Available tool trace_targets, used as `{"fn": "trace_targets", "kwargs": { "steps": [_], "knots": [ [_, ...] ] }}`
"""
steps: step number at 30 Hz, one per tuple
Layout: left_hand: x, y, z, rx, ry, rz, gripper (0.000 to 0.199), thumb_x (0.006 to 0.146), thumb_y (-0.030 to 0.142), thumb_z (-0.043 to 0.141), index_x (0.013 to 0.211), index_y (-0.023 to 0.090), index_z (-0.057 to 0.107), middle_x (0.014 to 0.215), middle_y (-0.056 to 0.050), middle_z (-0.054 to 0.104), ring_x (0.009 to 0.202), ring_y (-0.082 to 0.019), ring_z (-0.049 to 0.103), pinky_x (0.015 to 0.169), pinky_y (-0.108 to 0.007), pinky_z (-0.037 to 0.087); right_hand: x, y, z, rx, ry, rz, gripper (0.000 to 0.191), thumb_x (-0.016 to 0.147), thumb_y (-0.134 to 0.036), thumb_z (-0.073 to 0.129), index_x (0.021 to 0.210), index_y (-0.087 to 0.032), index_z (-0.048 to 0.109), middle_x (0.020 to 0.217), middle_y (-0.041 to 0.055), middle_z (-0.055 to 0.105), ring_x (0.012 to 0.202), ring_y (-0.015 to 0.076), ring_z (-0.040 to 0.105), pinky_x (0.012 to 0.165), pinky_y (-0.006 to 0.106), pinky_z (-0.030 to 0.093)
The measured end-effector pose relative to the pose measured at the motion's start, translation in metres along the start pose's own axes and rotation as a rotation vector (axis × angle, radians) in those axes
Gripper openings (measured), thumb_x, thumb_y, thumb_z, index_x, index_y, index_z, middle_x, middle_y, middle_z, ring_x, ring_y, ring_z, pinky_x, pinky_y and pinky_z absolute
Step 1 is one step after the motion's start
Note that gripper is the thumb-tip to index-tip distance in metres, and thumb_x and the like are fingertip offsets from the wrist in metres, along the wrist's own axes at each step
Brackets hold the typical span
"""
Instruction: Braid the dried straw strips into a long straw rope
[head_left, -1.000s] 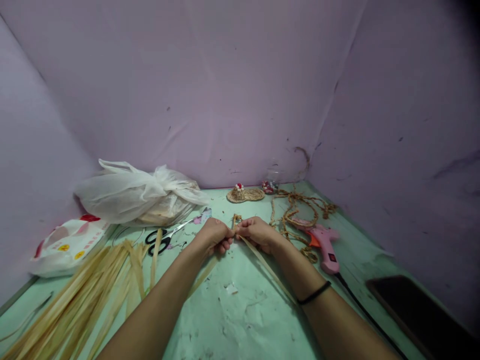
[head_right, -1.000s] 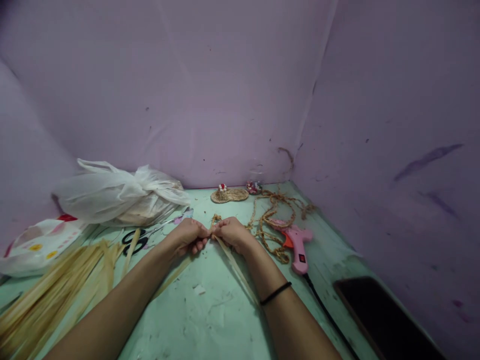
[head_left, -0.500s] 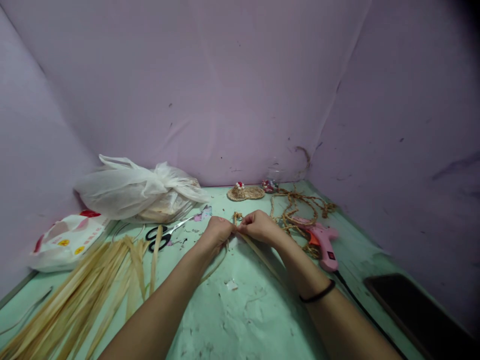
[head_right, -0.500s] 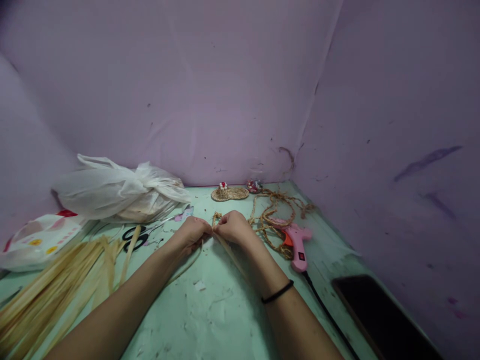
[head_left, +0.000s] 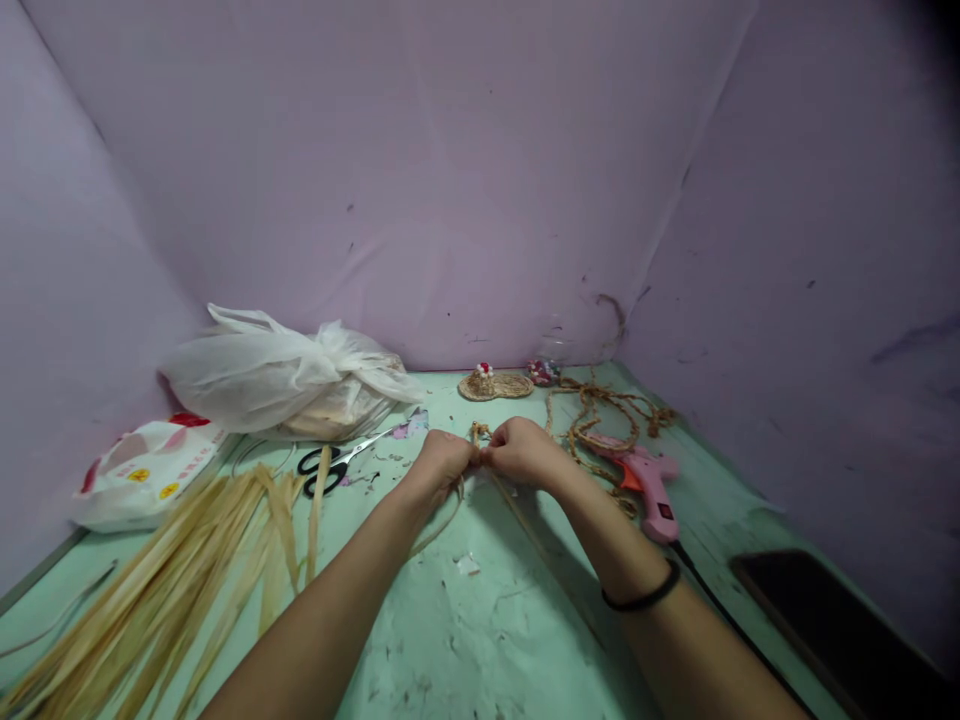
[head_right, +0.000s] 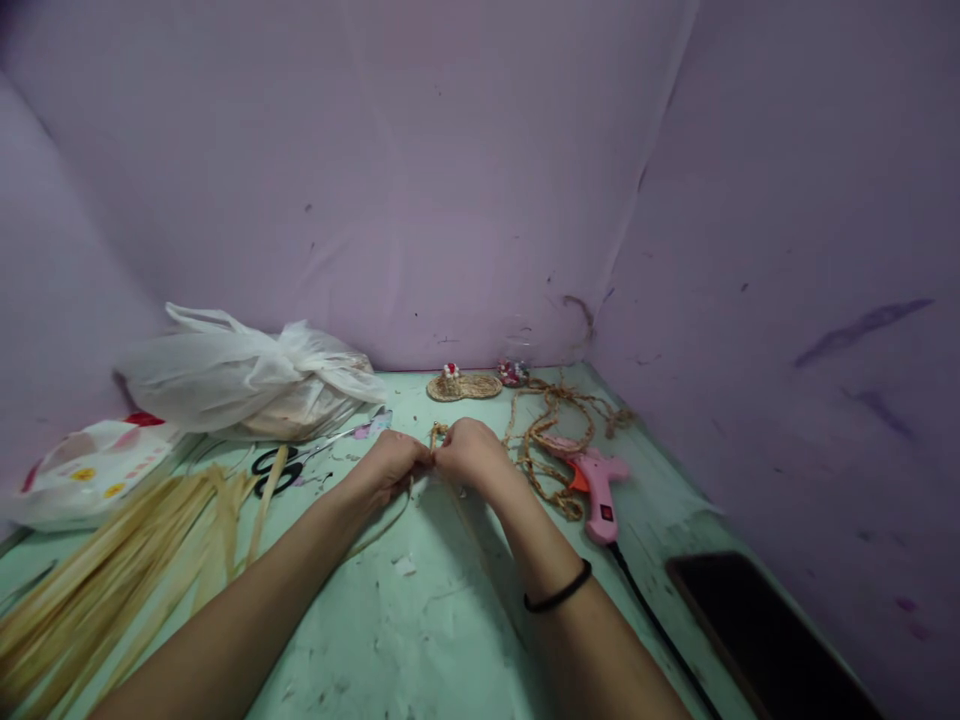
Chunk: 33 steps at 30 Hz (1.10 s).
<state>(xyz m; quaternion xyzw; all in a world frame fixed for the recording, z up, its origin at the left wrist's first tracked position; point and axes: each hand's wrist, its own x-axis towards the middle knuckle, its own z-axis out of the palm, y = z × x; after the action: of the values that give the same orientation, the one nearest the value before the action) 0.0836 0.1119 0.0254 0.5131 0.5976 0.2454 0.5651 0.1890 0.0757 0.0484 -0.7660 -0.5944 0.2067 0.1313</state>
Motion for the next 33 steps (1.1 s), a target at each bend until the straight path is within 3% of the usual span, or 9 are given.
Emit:
{"fn": "trace_targets", "kwargs": {
  "steps": [8, 12, 15, 19, 23, 24, 27, 29, 33],
  "knots": [
    [0.003, 0.000, -0.010, -0.087, -0.166, -0.118, 0.028, 0.053, 0.010, 0.048, 0.044, 0.019, 0.024, 0.034, 0.008, 0.020, 0.029, -0.002, 0.012, 0.034, -0.020, 0.004, -0.004, -0.007, 0.004, 0.094, -0.060, -0.033, 0.015, 0.059, -0.017, 0.053, 0.060, -0.015, 0.068, 0.053, 0.0062, 0.061, 0.048, 0.0129, 0.050, 0.043, 0.022, 0.026],
    [-0.001, 0.001, -0.012, -0.078, -0.182, -0.101, 0.028, 0.053, 0.009, 0.048, 0.045, 0.019, 0.022, 0.034, 0.009, 0.018, 0.029, -0.001, 0.012, 0.034, -0.020, 0.003, -0.008, -0.009, 0.006, 0.049, 0.014, -0.129, 0.014, 0.057, -0.015, 0.054, 0.057, -0.015, 0.067, 0.048, 0.0060, 0.058, 0.050, 0.0142, 0.051, 0.044, 0.023, 0.026],
    [-0.002, 0.000, -0.013, -0.064, -0.187, -0.073, 0.023, 0.053, 0.009, 0.047, 0.045, 0.018, 0.028, 0.034, 0.008, 0.021, 0.029, -0.002, 0.015, 0.034, -0.019, 0.004, -0.009, -0.010, 0.006, 0.058, -0.022, -0.163, 0.012, 0.056, -0.012, 0.054, 0.055, -0.015, 0.066, 0.046, 0.0053, 0.057, 0.049, 0.0144, 0.051, 0.044, 0.023, 0.027],
    [0.003, -0.001, -0.017, -0.054, -0.240, -0.088, 0.015, 0.055, 0.010, 0.048, 0.049, 0.016, 0.035, 0.036, 0.007, 0.026, 0.030, -0.002, 0.016, 0.034, -0.018, 0.005, 0.001, 0.001, 0.002, 0.306, -0.168, -0.092, 0.011, 0.061, -0.016, 0.055, 0.056, -0.013, 0.064, 0.048, 0.0041, 0.058, 0.044, 0.0114, 0.050, 0.043, 0.020, 0.032],
    [0.010, -0.001, -0.024, -0.088, -0.347, -0.134, 0.013, 0.058, 0.014, 0.049, 0.053, 0.016, 0.037, 0.039, 0.008, 0.024, 0.031, -0.001, 0.012, 0.034, -0.018, 0.003, 0.014, 0.013, 0.003, 0.625, 0.028, 0.086, 0.008, 0.066, -0.017, 0.055, 0.062, -0.011, 0.060, 0.053, 0.0040, 0.059, 0.045, 0.0093, 0.051, 0.044, 0.018, 0.037],
    [0.011, -0.001, -0.025, -0.094, -0.368, -0.138, 0.013, 0.058, 0.014, 0.048, 0.053, 0.016, 0.036, 0.039, 0.009, 0.024, 0.031, -0.001, 0.011, 0.034, -0.018, 0.003, 0.015, 0.012, 0.005, 0.699, 0.020, 0.125, 0.007, 0.067, -0.016, 0.054, 0.063, -0.011, 0.059, 0.054, 0.0041, 0.059, 0.045, 0.0094, 0.051, 0.045, 0.019, 0.038],
    [0.010, 0.001, -0.026, -0.068, -0.378, -0.113, 0.015, 0.057, 0.014, 0.047, 0.051, 0.017, 0.034, 0.039, 0.009, 0.023, 0.031, -0.001, 0.011, 0.034, -0.018, 0.003, 0.009, 0.002, 0.010, 0.880, -0.178, 0.183, 0.011, 0.069, -0.014, 0.050, 0.061, -0.011, 0.056, 0.051, 0.0040, 0.056, 0.043, 0.0099, 0.050, 0.044, 0.020, 0.041],
    [0.006, 0.002, -0.026, -0.042, -0.369, -0.096, 0.013, 0.056, 0.013, 0.047, 0.050, 0.016, 0.036, 0.038, 0.008, 0.025, 0.031, -0.001, 0.013, 0.034, -0.018, 0.004, 0.004, -0.005, 0.014, 0.902, -0.255, 0.188, 0.015, 0.069, -0.012, 0.048, 0.055, -0.012, 0.053, 0.044, 0.0019, 0.052, 0.037, 0.0079, 0.045, 0.039, 0.019, 0.036],
    [-0.002, 0.004, -0.024, 0.051, -0.306, -0.038, 0.009, 0.054, 0.010, 0.048, 0.049, 0.015, 0.042, 0.033, 0.007, 0.026, 0.029, -0.003, 0.017, 0.033, -0.018, 0.008, 0.003, -0.006, 0.021, 0.820, -0.183, 0.169, 0.019, 0.064, -0.010, 0.050, 0.045, -0.013, 0.047, 0.032, -0.0049, 0.035, 0.028, 0.0032, 0.024, 0.030, 0.019, 0.015]
  ]
}}
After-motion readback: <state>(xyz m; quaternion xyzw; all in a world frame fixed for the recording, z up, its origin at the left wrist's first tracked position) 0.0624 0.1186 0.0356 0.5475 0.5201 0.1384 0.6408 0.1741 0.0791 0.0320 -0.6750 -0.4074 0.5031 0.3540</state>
